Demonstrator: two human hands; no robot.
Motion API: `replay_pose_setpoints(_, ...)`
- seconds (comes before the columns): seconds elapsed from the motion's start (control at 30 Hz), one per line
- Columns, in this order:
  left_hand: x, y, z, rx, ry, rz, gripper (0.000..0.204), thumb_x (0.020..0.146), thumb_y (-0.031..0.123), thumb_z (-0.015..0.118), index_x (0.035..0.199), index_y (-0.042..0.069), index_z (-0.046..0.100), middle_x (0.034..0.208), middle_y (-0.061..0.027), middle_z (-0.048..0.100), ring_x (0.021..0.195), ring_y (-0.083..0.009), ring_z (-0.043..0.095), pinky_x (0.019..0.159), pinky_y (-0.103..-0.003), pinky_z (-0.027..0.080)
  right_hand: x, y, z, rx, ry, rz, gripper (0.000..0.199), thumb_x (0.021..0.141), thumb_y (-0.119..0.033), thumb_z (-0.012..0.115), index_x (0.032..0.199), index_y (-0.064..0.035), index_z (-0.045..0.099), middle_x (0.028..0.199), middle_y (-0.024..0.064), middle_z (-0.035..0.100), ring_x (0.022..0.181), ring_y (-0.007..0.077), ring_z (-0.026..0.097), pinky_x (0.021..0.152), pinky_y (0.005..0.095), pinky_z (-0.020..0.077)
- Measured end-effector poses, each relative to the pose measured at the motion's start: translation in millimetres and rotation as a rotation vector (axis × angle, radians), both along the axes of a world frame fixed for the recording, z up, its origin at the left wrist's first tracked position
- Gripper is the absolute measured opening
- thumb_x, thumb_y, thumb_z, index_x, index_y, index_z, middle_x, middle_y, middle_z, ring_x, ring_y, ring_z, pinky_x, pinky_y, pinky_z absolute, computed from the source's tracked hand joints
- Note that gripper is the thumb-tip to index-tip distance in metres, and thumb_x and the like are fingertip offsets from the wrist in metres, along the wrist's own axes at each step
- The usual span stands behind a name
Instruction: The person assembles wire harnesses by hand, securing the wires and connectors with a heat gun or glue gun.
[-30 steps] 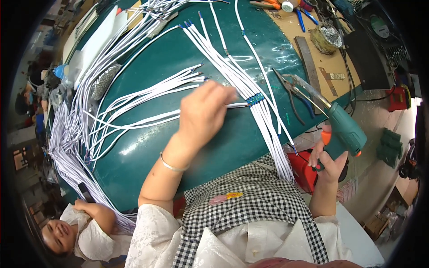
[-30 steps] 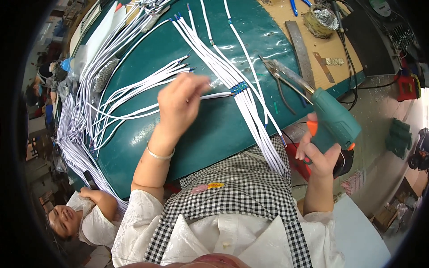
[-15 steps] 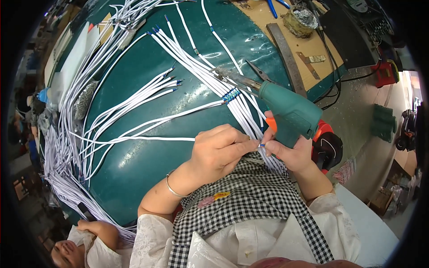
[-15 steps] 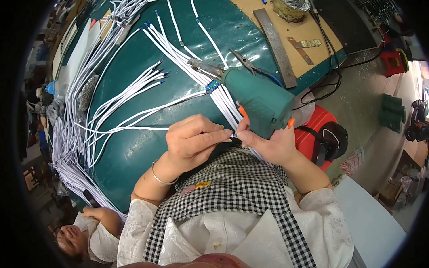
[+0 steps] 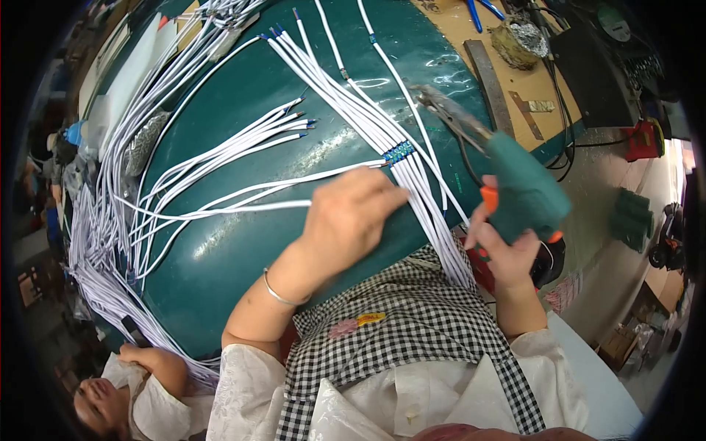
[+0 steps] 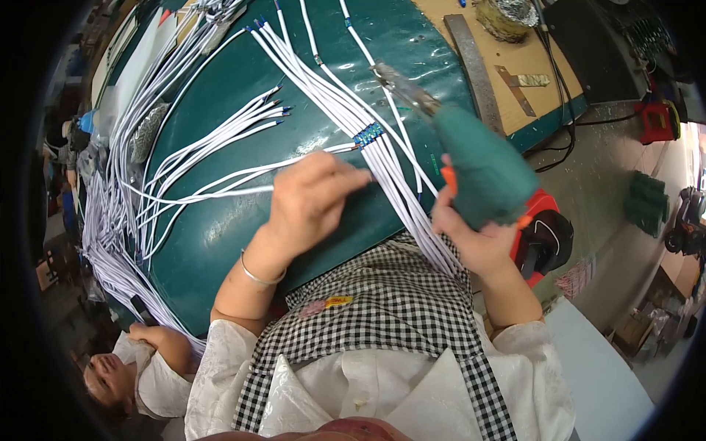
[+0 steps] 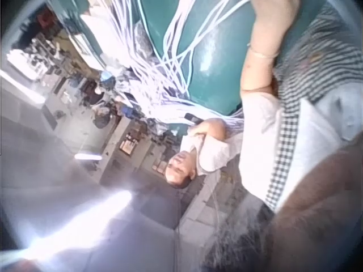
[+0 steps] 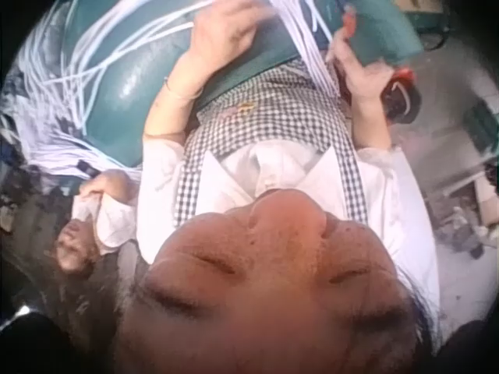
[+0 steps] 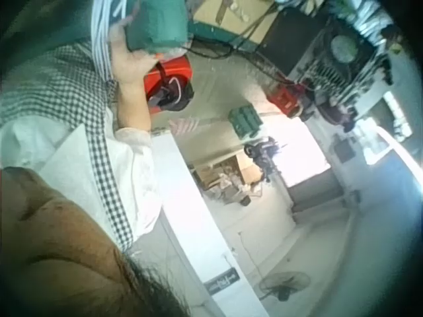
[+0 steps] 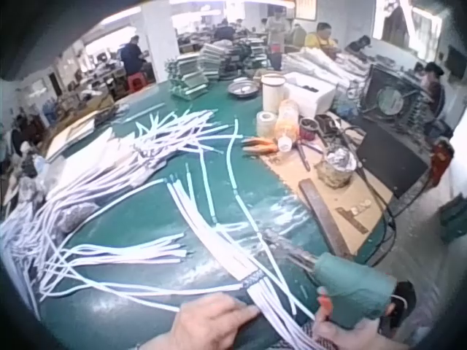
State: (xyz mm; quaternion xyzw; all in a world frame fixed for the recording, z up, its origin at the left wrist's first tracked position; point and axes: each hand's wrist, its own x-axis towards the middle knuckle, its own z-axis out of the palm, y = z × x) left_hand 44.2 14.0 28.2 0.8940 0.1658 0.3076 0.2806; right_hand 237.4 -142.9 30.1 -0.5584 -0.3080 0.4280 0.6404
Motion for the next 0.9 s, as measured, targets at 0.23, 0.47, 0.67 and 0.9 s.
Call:
replay_pose_setpoints(0.23, 5.2, 25.9, -26.3, 0.015, 0.111, 0.169, 0.022, 0.072, -0.006, 0.073, 0.088, 0.008, 0.077, 0.074, -0.0059, 0.063, 0.066, -0.0226, 0.064, 0.057, -0.034, 0.050, 25.8, -30.2, -8.2, 0.118, 0.019, 0.035, 0.067, 0.084, -0.005, 0.076, 0.140, 0.0082, 0.041, 0.123, 0.0233, 0.058, 0.063, 0.0176, 0.060, 0.049, 0.0276, 0.0520)
replay_pose_setpoints(0.47, 7.2, 28.1, -31.0, -0.022, 0.117, 0.174, 0.022, 0.072, -0.006, 0.073, 0.089, 0.008, 0.077, 0.074, -0.0056, 0.063, 0.065, -0.0221, 0.064, 0.056, -0.034, 0.050, 37.3, -51.4, -16.6, 0.061, 0.047, 0.152, 0.065, 0.083, 0.000, 0.076, 0.139, 0.0058, 0.045, 0.128, 0.0226, 0.059, 0.070, 0.0180, 0.063, 0.053, 0.0268, 0.0527)
replay_pose_setpoints(0.67, 11.0, 25.6, -27.0, -0.017, 0.179, 0.207, 0.017, 0.069, -0.002, 0.068, 0.082, 0.009, 0.074, 0.074, -0.0043, 0.059, 0.070, -0.0243, 0.064, 0.058, -0.038, 0.052, 35.0, -48.2, -17.0, 0.026, 0.038, 0.182, 0.062, 0.082, 0.001, 0.077, 0.136, 0.0061, 0.048, 0.127, 0.0212, 0.059, 0.075, 0.0163, 0.062, 0.055, 0.0265, 0.0541)
replay_pose_setpoints(0.9, 11.5, 23.4, -27.2, 0.001, 0.186, 0.218, 0.019, 0.068, -0.001, 0.068, 0.082, 0.009, 0.074, 0.074, -0.0044, 0.058, 0.070, -0.0243, 0.063, 0.058, -0.038, 0.052, 33.8, -50.9, -21.9, -0.016, 0.035, 0.185, 0.058, 0.082, 0.001, 0.078, 0.133, 0.0052, 0.051, 0.121, 0.0180, 0.061, 0.076, 0.0153, 0.062, 0.057, 0.0257, 0.0547)
